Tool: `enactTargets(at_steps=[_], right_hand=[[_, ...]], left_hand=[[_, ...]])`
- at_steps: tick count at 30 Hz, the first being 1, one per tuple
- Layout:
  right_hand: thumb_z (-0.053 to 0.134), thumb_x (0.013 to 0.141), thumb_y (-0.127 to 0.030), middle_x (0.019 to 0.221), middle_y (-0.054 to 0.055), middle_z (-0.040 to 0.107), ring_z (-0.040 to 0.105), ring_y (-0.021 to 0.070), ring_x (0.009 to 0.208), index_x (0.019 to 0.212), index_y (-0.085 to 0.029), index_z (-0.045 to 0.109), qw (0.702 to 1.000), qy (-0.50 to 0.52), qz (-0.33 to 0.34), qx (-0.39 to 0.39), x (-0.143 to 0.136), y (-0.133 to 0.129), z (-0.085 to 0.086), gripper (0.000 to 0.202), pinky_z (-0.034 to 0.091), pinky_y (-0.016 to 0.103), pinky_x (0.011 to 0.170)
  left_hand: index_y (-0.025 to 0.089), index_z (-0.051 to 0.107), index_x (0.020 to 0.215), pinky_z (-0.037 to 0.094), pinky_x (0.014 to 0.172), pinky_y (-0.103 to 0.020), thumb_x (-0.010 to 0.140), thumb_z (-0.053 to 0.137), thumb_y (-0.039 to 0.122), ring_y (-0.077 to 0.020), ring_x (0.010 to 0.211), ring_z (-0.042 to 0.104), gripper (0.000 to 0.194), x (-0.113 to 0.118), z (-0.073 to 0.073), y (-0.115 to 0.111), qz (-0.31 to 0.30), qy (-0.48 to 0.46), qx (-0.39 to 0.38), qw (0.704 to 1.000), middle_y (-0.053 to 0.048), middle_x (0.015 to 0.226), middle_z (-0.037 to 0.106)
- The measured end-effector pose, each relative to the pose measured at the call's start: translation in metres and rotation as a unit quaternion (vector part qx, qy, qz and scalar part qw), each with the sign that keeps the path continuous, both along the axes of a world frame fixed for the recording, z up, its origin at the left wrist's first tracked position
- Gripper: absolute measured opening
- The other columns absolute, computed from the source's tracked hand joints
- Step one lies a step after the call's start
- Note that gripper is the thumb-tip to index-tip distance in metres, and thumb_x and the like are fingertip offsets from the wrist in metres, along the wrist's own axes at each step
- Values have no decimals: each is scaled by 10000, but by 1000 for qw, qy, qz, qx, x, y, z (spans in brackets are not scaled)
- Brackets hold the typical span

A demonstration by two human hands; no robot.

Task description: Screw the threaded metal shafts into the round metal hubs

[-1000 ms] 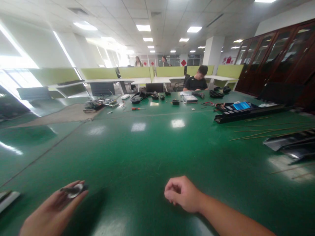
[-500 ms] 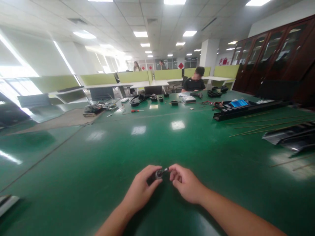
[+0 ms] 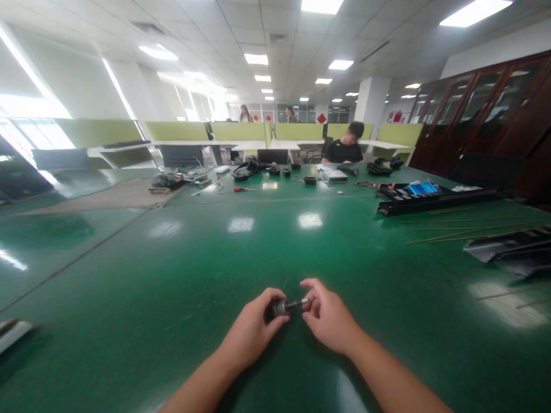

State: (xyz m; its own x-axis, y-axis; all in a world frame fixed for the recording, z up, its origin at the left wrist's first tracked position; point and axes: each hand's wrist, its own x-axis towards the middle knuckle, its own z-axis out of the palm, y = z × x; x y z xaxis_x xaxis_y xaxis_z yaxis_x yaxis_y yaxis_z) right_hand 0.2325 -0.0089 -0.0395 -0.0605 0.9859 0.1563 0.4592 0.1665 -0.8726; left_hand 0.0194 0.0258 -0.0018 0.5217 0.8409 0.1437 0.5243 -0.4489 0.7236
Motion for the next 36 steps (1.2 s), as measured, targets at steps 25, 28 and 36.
enactTargets(at_steps=[25, 28, 36], right_hand=[[676, 731, -80, 850, 7, 698, 633, 180, 730, 998, -225, 708, 997, 1, 55, -54, 11, -16, 19, 306, 478, 271, 673], [685, 728, -88, 847, 7, 704, 635, 180, 732, 973, -226, 720, 997, -10, 52, -57, 10, -17, 19, 283, 472, 269, 678], [672, 764, -89, 879, 9, 726, 641, 174, 747, 989, -222, 730, 998, 8, 47, -49, 7, -19, 26, 268, 474, 257, 683]], left_hand=[[288, 663, 1144, 482, 910, -282, 904, 675, 290, -199, 1020, 643, 240, 2, -5, -9, -83, -44, -56, 994, -13, 1097, 702], [276, 671, 1139, 490, 882, -276, 895, 684, 296, -199, 993, 651, 245, 3, -6, -8, -81, -58, -50, 994, -23, 1073, 710], [295, 664, 1155, 491, 895, -284, 919, 651, 327, -192, 1000, 657, 239, 4, -3, -8, -73, -55, -56, 994, -6, 1081, 714]])
